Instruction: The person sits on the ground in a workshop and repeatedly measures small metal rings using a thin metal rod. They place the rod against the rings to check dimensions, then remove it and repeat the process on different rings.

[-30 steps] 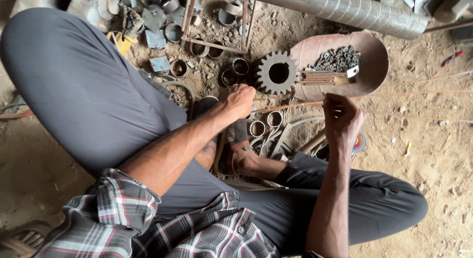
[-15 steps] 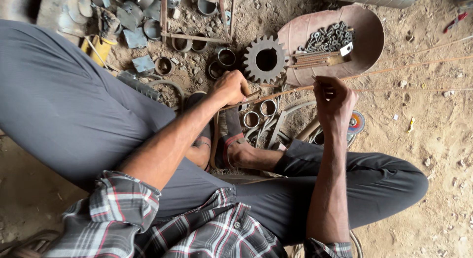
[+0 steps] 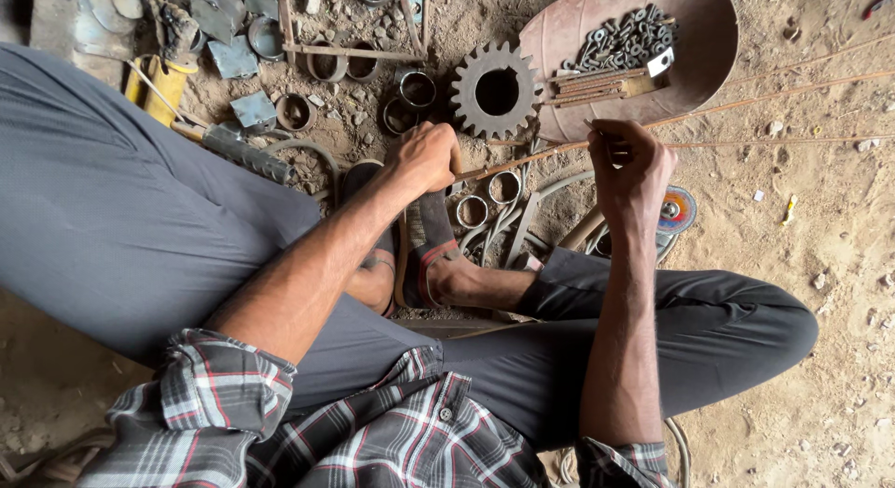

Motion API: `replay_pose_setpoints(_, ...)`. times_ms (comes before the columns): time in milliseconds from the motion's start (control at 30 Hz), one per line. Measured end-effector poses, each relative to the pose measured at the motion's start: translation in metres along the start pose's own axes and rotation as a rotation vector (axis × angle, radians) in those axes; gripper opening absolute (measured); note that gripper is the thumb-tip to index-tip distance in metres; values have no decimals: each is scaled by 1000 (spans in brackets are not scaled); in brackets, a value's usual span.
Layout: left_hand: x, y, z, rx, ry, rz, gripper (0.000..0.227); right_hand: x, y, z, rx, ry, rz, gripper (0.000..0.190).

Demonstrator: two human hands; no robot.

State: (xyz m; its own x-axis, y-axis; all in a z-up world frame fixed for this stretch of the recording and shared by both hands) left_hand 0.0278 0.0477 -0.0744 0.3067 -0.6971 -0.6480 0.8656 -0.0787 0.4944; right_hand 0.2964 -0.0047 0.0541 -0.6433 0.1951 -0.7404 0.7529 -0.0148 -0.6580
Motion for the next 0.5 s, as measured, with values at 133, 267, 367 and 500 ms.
replay_pose_setpoints(133,-4,0,6,-8,-54,46,15,3,1,-1,53,-18,-42,8)
replay_pose_setpoints(267,-5,2,9,22,-25,64,16,2,0,-1,37,-19,-35,8)
replay_pose_setpoints(367,-3,1,10,9,15,63,17,1,1,0,44,-15,-42,8)
replay_pose_setpoints(500,-6,4,9,69,105,46,21,2,2,-1,55,-15,-35,8)
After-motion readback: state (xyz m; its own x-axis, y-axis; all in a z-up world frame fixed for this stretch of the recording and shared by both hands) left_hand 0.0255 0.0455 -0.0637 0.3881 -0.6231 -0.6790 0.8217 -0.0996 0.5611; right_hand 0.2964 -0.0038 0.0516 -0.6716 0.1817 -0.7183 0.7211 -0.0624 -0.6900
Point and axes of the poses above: each hand's wrist, its own z-axis away from the middle knuckle, its own x-axis out of the palm, y = z × x, the point moved 5 cm from there along -z, towards the middle knuckle, and after that the axes turned 3 degrees about -z, right-handed, at the moved point
